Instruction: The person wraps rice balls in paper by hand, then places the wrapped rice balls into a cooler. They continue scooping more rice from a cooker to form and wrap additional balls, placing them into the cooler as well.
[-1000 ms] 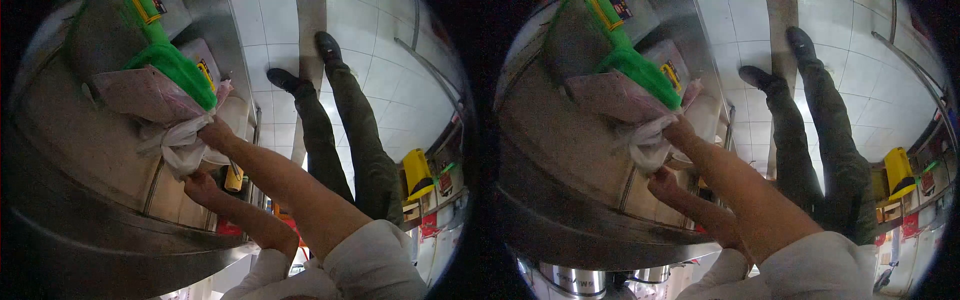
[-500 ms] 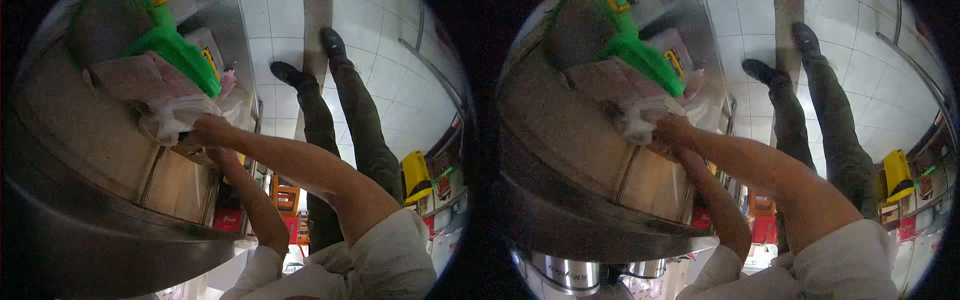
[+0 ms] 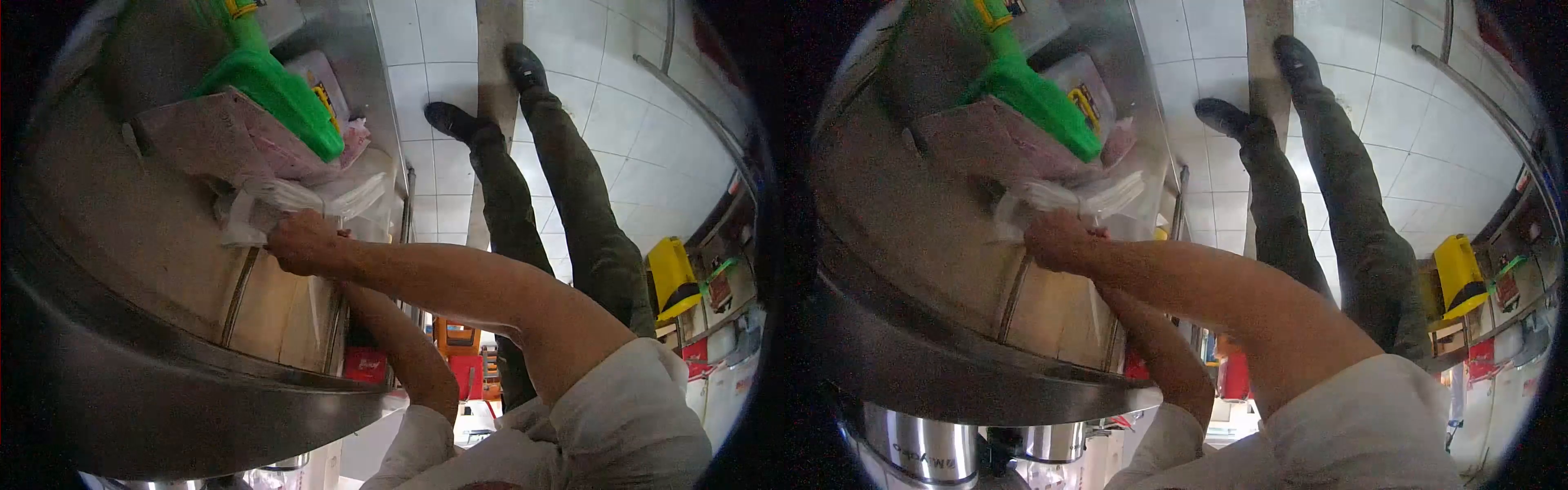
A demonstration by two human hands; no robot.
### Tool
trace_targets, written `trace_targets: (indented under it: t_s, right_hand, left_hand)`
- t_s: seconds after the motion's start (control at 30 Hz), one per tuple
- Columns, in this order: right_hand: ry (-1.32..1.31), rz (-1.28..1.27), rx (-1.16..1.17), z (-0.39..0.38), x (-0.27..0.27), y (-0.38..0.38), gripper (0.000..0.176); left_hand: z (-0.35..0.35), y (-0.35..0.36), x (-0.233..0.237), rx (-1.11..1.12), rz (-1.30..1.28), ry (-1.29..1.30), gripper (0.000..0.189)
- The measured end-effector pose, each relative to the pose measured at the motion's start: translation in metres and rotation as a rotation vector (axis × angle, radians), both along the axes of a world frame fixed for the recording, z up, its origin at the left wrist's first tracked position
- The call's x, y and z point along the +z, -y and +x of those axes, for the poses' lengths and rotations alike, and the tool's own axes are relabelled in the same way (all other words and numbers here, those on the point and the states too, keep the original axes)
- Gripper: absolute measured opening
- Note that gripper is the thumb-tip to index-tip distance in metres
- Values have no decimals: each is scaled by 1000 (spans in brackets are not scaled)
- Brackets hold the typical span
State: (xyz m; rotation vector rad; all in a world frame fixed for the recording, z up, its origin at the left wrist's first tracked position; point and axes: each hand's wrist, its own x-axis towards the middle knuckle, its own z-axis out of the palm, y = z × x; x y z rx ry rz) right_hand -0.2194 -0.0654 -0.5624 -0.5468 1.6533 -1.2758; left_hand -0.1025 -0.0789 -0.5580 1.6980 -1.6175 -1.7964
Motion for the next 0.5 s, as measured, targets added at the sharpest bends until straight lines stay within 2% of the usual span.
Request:
trace_targets:
  t_s: [0.1,0.2,0.3,0.4,0.5]
  right_hand:
    - [-23,22,-23,-9,10,9,22]
    - [36,-121,-317,-24,41,31,23]
    - [54,-148,-239,-47,59,41,25]
    - [281,-443,-246,-58,82,9,27]
    - [-175,-404,-319,-36,61,-37,30]
  left_hand:
    - [17,-27,-2,-82,10,70,42]
    - [20,-33,7,-64,30,80,42]
    - [1,-11,1,38,85,-5,41]
    - [-5,-7,-8,72,117,-16,41]
    - [-4,-18,-13,115,166,-18,40]
